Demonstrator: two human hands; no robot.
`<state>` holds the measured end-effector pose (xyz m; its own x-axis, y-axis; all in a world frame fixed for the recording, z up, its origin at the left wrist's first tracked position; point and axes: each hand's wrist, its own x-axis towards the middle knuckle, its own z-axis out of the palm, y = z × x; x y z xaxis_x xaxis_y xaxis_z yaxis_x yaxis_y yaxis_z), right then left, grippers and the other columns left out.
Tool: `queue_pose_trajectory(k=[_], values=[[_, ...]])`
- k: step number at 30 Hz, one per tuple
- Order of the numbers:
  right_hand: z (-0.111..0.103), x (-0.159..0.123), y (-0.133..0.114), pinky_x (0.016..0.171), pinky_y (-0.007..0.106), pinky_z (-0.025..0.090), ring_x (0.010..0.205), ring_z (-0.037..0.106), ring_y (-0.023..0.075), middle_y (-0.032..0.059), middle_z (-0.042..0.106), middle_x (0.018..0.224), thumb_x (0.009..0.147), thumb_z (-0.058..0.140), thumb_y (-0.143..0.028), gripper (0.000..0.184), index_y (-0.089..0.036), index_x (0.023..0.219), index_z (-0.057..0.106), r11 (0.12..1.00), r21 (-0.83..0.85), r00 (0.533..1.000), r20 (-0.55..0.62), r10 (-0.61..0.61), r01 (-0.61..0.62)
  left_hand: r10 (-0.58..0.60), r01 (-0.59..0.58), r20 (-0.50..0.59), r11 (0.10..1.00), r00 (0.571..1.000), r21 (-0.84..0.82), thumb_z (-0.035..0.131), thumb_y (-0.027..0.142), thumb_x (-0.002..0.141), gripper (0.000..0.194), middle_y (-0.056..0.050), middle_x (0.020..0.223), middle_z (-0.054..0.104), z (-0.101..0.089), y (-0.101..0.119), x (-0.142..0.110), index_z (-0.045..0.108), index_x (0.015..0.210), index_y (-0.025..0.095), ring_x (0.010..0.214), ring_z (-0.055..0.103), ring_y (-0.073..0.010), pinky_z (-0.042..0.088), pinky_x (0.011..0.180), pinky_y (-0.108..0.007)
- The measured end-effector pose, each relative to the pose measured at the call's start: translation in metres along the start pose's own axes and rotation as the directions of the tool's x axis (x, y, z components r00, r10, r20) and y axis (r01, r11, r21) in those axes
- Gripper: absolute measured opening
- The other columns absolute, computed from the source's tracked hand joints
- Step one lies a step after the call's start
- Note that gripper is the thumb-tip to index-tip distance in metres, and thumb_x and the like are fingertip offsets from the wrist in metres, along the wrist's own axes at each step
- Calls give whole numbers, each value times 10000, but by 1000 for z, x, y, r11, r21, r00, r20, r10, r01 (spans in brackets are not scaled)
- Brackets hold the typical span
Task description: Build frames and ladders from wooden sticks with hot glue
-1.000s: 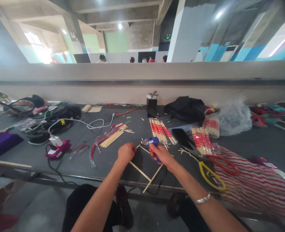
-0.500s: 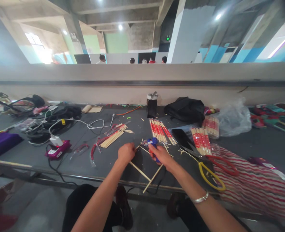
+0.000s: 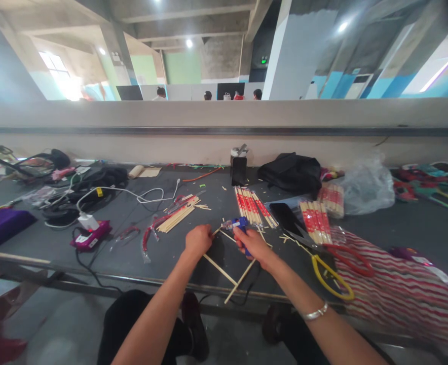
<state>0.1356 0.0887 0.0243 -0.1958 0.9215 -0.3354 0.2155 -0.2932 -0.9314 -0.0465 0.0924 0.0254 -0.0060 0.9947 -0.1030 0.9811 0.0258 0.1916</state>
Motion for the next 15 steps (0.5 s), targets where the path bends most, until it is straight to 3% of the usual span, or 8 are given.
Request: queue_pose_trajectory(k=[15], values=[[0,-4,-4,353,152,219,421,395,51,-51,469,582,750,500,-641,451,-191,725,499,1000,-29,1000,-3,6,-6,-30,30,12,1000,999,-8,494,284,835,169,-54,964,696,-4,2,-1,648,877,227,897,640,-184,455,701,-242]])
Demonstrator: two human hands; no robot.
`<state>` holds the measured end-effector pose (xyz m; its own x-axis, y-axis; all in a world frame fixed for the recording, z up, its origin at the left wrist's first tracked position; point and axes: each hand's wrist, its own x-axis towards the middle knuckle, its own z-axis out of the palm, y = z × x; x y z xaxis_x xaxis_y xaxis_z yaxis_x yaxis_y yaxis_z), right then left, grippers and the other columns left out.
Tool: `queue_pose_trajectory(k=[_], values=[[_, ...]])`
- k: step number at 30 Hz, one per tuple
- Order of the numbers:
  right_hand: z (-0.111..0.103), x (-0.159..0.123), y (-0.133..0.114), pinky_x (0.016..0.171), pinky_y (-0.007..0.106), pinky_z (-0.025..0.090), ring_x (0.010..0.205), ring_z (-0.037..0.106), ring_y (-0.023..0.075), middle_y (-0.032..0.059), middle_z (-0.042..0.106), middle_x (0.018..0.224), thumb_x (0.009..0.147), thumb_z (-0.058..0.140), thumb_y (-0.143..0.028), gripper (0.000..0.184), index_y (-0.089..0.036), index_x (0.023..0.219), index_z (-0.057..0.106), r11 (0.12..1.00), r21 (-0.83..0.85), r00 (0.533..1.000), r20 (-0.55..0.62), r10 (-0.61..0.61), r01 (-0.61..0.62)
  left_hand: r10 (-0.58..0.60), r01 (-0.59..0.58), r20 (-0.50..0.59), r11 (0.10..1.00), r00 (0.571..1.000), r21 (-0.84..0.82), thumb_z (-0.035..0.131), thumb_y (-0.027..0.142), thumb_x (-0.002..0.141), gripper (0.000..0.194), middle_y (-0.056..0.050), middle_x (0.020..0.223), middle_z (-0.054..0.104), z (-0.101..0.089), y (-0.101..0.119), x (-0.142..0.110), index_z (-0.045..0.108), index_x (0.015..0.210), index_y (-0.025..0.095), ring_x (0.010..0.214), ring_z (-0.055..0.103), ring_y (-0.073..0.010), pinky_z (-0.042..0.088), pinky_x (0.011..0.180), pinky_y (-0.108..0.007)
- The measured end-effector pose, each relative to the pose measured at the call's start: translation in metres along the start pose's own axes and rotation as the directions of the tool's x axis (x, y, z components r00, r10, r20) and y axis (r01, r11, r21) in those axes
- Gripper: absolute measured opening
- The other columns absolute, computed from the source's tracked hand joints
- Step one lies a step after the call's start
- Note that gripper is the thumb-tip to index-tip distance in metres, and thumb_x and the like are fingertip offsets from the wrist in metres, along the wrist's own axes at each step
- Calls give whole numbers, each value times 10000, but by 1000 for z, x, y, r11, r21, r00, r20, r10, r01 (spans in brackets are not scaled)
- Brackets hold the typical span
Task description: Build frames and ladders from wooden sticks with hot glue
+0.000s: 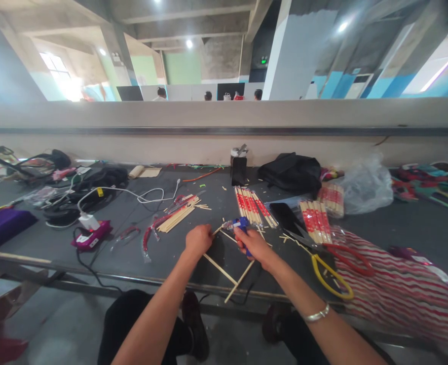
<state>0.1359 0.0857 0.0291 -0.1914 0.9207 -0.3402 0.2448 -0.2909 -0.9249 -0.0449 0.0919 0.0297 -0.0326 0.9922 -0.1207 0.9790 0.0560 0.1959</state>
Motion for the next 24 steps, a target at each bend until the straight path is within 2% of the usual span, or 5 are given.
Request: queue_pose_trajectory(k=[6,12,16,24], values=[[-27,-33,0,366,185,264,455,439,83,-32,502,584,746,511,-648,458,-191,760,534,999,-46,997,-69,-20,17,-2,2,-5,1000,1000,-4,505,294,835,158,-47,954,692,0,-1,0,647,863,231,901,634,-176,449,706,-234],[-61,-82,26,452,223,368,494,471,99,-14,514,577,746,498,-688,512,-180,732,553,995,-83,987,-143,-67,56,16,-16,-15,1000,1000,-7,508,294,831,140,-41,933,684,3,-3,2,635,847,235,864,629,-176,440,684,-243],[-65,-98,41,507,241,421,543,511,118,2,537,607,693,534,-718,543,-177,730,571,1000,-22,979,-202,0,-4,19,-20,-14,1000,1000,-7,520,299,828,127,-32,913,685,3,-4,3,627,829,232,852,628,-167,425,659,-229],[-61,-97,47,503,244,420,554,527,129,2,542,599,670,538,-715,536,-182,715,572,999,-13,973,-229,37,-41,22,-22,-18,1000,1000,1,517,302,825,132,-29,916,687,2,-4,3,631,829,234,854,622,-164,420,668,-223]])
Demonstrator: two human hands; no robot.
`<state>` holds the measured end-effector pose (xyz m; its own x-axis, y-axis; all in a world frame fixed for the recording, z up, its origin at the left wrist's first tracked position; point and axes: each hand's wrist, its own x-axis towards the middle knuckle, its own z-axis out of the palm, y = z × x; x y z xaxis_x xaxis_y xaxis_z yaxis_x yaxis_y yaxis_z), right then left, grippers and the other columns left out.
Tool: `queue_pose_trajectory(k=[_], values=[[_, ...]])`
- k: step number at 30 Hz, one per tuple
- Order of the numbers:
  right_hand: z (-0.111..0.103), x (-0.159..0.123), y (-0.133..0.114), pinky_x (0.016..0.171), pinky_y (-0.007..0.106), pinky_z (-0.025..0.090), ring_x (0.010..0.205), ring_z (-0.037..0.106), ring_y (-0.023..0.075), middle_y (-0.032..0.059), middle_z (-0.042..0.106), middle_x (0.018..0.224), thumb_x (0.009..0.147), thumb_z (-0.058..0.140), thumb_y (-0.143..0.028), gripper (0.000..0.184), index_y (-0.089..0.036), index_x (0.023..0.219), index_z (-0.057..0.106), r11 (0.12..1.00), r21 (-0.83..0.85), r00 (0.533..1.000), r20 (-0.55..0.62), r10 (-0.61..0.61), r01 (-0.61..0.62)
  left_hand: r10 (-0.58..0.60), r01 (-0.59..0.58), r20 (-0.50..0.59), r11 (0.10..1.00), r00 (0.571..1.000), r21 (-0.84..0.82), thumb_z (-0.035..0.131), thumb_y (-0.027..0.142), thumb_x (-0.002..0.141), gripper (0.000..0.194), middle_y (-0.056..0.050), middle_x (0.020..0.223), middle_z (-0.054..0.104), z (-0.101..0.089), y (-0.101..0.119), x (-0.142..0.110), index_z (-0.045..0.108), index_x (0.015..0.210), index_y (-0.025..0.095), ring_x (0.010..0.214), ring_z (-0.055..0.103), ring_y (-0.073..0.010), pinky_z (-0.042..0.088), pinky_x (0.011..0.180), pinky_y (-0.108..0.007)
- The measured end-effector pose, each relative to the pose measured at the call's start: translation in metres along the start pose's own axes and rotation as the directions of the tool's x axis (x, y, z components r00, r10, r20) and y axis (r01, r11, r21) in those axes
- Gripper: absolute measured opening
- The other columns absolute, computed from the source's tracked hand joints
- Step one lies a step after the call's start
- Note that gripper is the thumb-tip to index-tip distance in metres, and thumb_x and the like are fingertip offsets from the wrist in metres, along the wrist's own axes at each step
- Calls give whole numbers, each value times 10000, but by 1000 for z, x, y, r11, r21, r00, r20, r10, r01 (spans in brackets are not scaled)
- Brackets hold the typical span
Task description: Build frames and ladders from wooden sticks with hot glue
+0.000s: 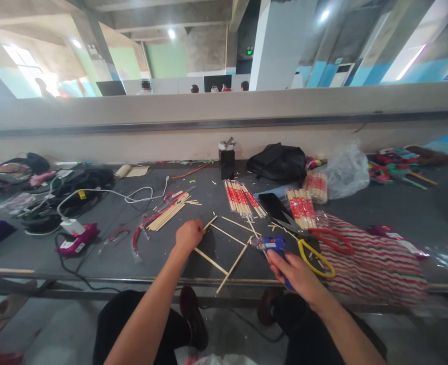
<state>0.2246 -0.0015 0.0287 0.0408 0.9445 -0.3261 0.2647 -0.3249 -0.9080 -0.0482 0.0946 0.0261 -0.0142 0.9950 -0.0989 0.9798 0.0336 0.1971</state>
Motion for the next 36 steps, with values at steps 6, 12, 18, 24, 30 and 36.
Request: queue_pose_trajectory(k=[6,12,18,24,30,36], values=[[-1,-5,-8,468,239,393,521,507,124,6,548,583,673,541,-703,525,-181,713,578,999,-35,1000,-2,1,-1,9,-9,-9,1000,1000,-1,513,296,817,128,-28,888,688,2,-1,1,623,814,231,825,625,-167,415,648,-227],[-1,-2,-2,495,246,401,535,503,125,3,532,581,683,535,-707,534,-175,708,574,1000,-28,1000,13,-7,7,14,-14,-14,1000,1000,-1,511,292,815,123,-31,867,684,2,-2,0,615,798,228,804,626,-174,409,630,-234],[-4,-5,-2,491,233,392,523,483,107,-20,504,572,681,541,-711,541,-172,718,567,1000,-21,999,32,-17,18,13,-13,-11,1000,1000,-2,516,309,817,134,-32,879,680,2,-2,1,620,802,227,819,622,-168,409,642,-227],[-1,-4,-8,518,229,416,567,521,115,-6,547,625,683,548,-702,540,-168,759,581,1000,5,1000,17,-23,23,9,-9,-17,1000,1000,-2,509,310,816,140,-27,864,683,4,-2,2,619,794,226,798,619,-166,395,620,-226],[-1,-1,-2,501,230,396,541,502,111,-13,527,592,702,534,-681,516,-167,729,572,1000,-27,1000,31,-5,5,15,-15,-16,1000,1000,-6,522,300,810,121,-26,860,682,2,-1,1,612,780,226,804,616,-170,387,619,-231],[-7,-8,1,508,232,400,565,520,121,-9,538,614,737,524,-658,490,-171,759,570,999,-23,999,38,-33,34,9,-9,-12,1000,1000,-11,525,299,812,125,-25,854,682,1,-1,1,616,786,218,796,616,-158,375,602,-219]])
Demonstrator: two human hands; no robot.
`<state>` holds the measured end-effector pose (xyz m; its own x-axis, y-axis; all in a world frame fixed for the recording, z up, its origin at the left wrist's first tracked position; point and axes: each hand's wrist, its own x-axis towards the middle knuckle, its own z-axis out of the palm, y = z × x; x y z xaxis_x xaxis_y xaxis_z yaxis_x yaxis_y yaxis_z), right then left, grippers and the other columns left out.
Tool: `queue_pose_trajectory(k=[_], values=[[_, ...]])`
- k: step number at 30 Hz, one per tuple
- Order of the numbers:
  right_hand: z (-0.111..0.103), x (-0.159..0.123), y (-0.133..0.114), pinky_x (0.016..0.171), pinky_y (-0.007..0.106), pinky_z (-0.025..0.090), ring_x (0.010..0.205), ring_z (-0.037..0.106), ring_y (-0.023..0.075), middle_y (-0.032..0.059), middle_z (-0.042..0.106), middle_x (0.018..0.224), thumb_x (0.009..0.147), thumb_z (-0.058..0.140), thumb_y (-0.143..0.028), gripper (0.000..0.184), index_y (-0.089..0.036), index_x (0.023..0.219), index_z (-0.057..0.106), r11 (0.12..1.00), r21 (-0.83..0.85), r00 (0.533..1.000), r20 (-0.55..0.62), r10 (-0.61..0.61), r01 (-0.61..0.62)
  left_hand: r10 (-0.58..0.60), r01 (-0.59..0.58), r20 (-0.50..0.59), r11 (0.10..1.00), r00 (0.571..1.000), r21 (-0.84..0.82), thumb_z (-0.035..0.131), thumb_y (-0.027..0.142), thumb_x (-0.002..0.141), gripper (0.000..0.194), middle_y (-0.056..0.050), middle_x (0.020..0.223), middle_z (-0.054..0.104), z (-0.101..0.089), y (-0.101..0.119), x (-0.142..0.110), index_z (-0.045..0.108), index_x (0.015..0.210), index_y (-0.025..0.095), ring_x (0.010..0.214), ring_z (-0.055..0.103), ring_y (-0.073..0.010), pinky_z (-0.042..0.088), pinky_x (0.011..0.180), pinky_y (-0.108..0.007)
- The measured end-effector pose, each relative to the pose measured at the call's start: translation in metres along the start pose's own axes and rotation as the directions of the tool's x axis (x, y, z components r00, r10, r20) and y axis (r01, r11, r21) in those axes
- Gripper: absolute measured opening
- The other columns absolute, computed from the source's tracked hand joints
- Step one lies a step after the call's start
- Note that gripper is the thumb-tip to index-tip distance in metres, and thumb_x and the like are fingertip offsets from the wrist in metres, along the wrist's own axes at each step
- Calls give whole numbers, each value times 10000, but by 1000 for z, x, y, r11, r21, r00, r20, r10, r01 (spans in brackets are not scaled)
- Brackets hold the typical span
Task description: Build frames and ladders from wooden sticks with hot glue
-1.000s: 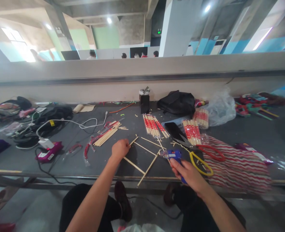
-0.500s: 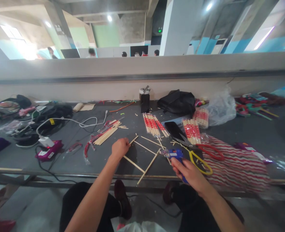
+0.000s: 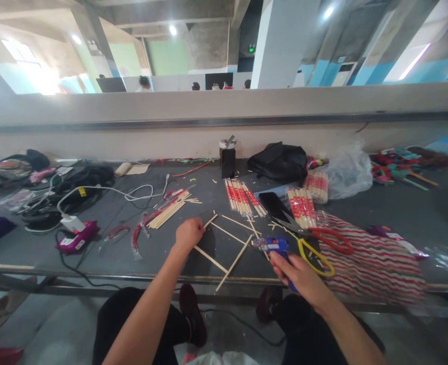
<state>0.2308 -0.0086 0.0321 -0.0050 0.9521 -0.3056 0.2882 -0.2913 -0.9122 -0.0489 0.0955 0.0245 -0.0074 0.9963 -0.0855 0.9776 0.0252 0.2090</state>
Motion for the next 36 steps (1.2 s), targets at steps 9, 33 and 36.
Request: queue_pose_trajectory(k=[9,33,36], values=[[-22,6,24,733,346,459,845,607,246,83,642,895,830,480,-551,368,-210,942,560,678,-673,823,-183,-538,294,7,-7,-11,1000,1000,0,516,293,816,129,-25,860,685,0,-1,-1,617,787,219,805,625,-164,384,604,-224],[12,59,-12,730,360,370,884,515,257,108,623,863,845,549,-367,235,-193,768,686,107,-986,834,50,-549,130,-2,2,5,1000,1000,-9,514,314,827,139,-28,880,685,2,-2,0,623,809,229,816,624,-167,409,629,-226],[16,69,-19,716,348,368,869,547,249,115,642,839,833,552,-315,213,-172,740,680,117,-987,874,42,-485,112,-1,1,7,1000,1000,-11,523,314,824,136,-27,880,686,1,-1,-1,628,805,231,831,626,-166,415,642,-225]])
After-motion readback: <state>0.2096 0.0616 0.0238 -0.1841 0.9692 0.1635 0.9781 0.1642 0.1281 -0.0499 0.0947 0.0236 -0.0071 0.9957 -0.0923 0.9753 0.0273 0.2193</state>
